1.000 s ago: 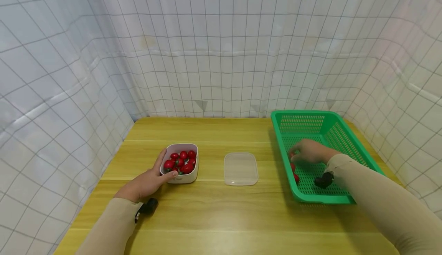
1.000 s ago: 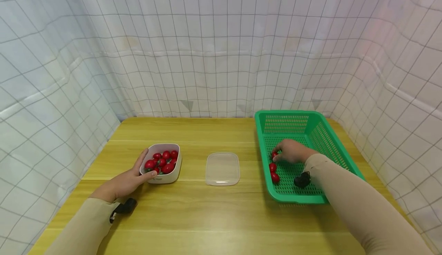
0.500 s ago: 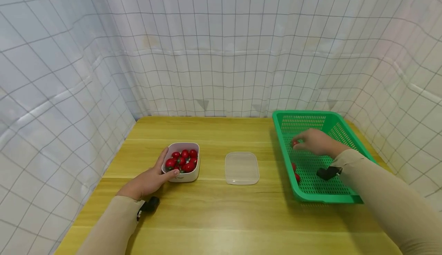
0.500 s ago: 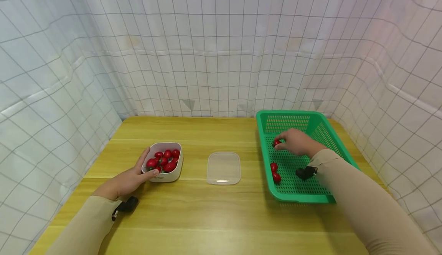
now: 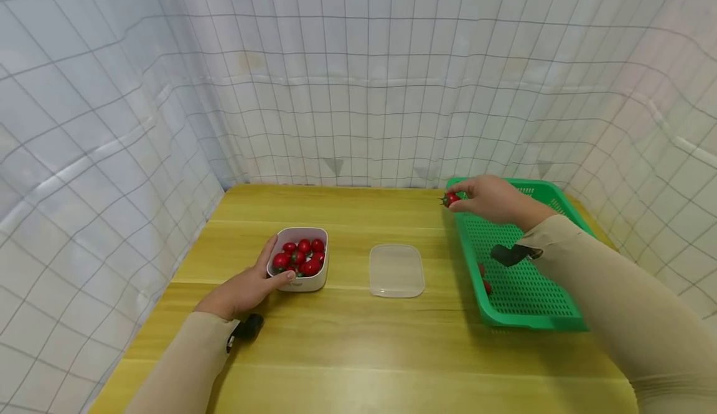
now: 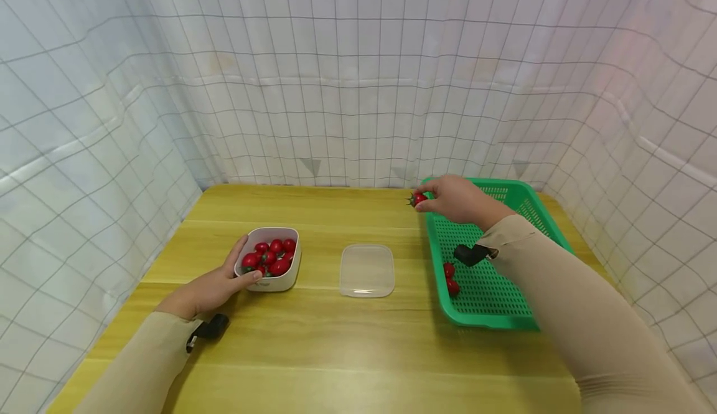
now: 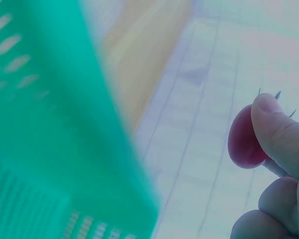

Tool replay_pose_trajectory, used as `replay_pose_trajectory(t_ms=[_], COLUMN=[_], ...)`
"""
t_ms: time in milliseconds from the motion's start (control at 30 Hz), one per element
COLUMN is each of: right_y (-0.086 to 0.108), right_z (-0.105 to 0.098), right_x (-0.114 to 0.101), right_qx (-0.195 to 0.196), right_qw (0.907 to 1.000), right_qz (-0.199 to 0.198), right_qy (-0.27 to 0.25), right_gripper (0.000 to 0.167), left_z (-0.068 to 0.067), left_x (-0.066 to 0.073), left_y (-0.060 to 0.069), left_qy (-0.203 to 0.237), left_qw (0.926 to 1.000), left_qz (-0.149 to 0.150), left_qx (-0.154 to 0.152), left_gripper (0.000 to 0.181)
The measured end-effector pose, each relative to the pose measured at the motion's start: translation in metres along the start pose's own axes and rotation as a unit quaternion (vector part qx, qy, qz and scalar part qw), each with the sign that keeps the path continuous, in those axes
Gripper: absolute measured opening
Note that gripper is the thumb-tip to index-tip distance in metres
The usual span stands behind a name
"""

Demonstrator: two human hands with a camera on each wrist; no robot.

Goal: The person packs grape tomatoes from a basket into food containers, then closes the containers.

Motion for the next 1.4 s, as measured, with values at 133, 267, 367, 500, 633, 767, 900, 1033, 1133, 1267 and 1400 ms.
replay_pose_trajectory(t_ms=[133,267,367,500,633,767,900,1033,1133,1267,1400], right_y=[-0.021,-0.042,-0.056,-0.073,-0.090,-0.104,-0.116,-0.126,-0.132,-0.136,-0.138], right_z=[0.004,0.013,0.022,0.034,0.048,0.064,0.083,0.102,0.112,0.122,0.127], right_x=[-0.026,-0.053,-0.071,-0.093,-0.112,-0.130,-0.146,-0.159,-0.167,-0.174,-0.180], right_qx=[-0.006,-0.012,-0.019,-0.040,-0.059,-0.074,-0.088,-0.089,-0.090,-0.099,-0.103], right_qw=[0.9998,0.9990,0.9977,0.9957,0.9926,0.9871,0.9817,0.9787,0.9778,0.9787,0.9786], right_qz=[-0.017,-0.042,-0.065,-0.084,-0.106,-0.141,-0.165,-0.183,-0.188,-0.180,-0.178], right_qy=[0.003,0.000,-0.002,-0.001,-0.005,0.016,0.034,0.029,0.024,0.013,0.003], right_gripper=[0.049,0.046,0.045,0.045,0.042,0.035,0.034,0.036,0.037,0.040,0.041], left_z=[0.000,0.001,0.001,0.001,0.001,0.001,0.000,0.001,0.001,0.001,0.000], left_x=[-0.001,-0.002,-0.001,0.000,-0.001,-0.003,-0.005,-0.004,-0.003,-0.002,-0.003], left_y=[-0.001,-0.001,-0.001,-0.002,-0.001,-0.001,-0.002,-0.002,-0.003,-0.002,-0.001], left_qy=[0.000,-0.002,0.000,0.005,0.001,0.001,0.004,0.003,-0.002,-0.010,-0.018], left_qw=[1.0000,1.0000,1.0000,1.0000,1.0000,1.0000,1.0000,1.0000,1.0000,0.9999,0.9998], left_qz=[0.001,-0.002,0.000,0.002,0.003,0.003,0.001,-0.001,-0.001,-0.005,-0.011], left_qx=[0.001,0.000,-0.001,-0.002,-0.001,0.000,0.000,-0.005,-0.006,-0.003,0.002], left_gripper=[0.107,0.106,0.105,0.106,0.106,0.106,0.106,0.105,0.105,0.104,0.103])
Point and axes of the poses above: each hand's wrist, its own y-axis away from the middle knuckle, its own z-axis out of the palm, x = y × z, the point moved 2 cm from there along -y, towards the middle knuckle, and after that the axes turned 9 degrees about -z, right-handed, at the moved point
